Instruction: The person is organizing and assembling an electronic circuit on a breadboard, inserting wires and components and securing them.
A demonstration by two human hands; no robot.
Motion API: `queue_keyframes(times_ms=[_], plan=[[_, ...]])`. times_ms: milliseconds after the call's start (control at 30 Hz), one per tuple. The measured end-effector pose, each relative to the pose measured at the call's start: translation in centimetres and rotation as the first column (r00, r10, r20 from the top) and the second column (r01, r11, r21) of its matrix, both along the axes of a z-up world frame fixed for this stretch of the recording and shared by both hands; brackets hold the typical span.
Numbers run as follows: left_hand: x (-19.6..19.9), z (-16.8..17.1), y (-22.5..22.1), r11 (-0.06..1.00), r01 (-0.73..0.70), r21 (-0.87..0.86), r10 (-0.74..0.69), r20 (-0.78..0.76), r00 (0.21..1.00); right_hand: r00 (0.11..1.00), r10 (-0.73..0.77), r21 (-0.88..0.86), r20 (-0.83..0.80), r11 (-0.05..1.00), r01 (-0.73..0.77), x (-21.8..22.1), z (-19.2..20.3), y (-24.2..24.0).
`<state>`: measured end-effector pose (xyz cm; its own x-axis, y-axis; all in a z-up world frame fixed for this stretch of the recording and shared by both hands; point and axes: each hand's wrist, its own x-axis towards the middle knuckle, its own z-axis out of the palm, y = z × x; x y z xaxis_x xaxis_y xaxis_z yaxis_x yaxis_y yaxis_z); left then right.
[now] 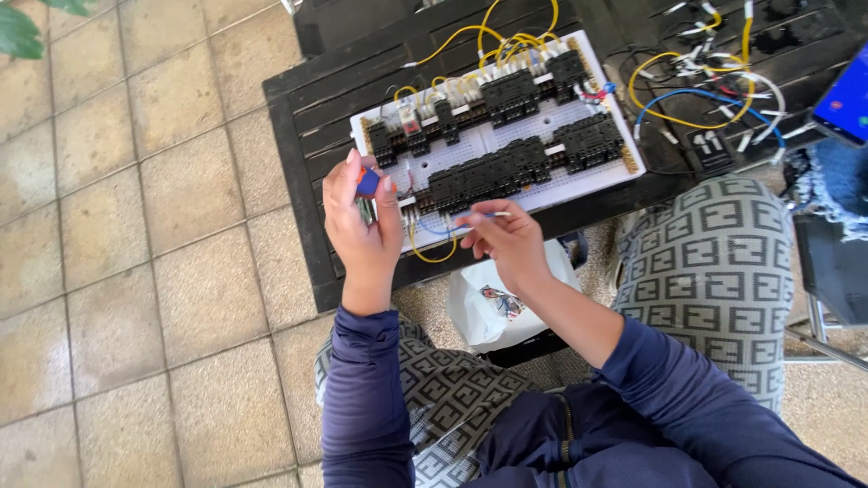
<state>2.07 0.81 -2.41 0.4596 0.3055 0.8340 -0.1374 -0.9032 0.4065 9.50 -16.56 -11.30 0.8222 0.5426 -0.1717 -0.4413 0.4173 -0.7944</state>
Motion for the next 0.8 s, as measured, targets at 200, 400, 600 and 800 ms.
queue_keyframes(times_ms=[200, 400, 600, 800], plan=[[-0.2, -0.6, 0.3, 0.986, 0.106, -0.125, -0.078, 0.213, 0.974, 0.994, 0.034, 0.037, -0.105, 0.999, -0.03, -0.7, -1.3, 0.1], [0.5, -1.0, -0.7, 0.943, 0.255, -0.216, -0.215, 0.193, 0.957, 0.975, 0.224, -0.268, 0.006, 0.939, -0.214, 1.1, -0.3, -1.0], [1.1, -0.9, -1.9, 0.953, 0.272, -0.131, -0.267, 0.052, 0.962, 0.814, 0.488, -0.646, 0.314, 0.739, -0.194, 2.3, 3.8, -2.1], [0.7, -1.1, -2.1, 0.948, 0.283, -0.143, -0.285, 0.008, 0.958, 0.785, 0.394, -0.74, 0.478, 0.662, 0.118, 8.4, 9.0, -10.2]])
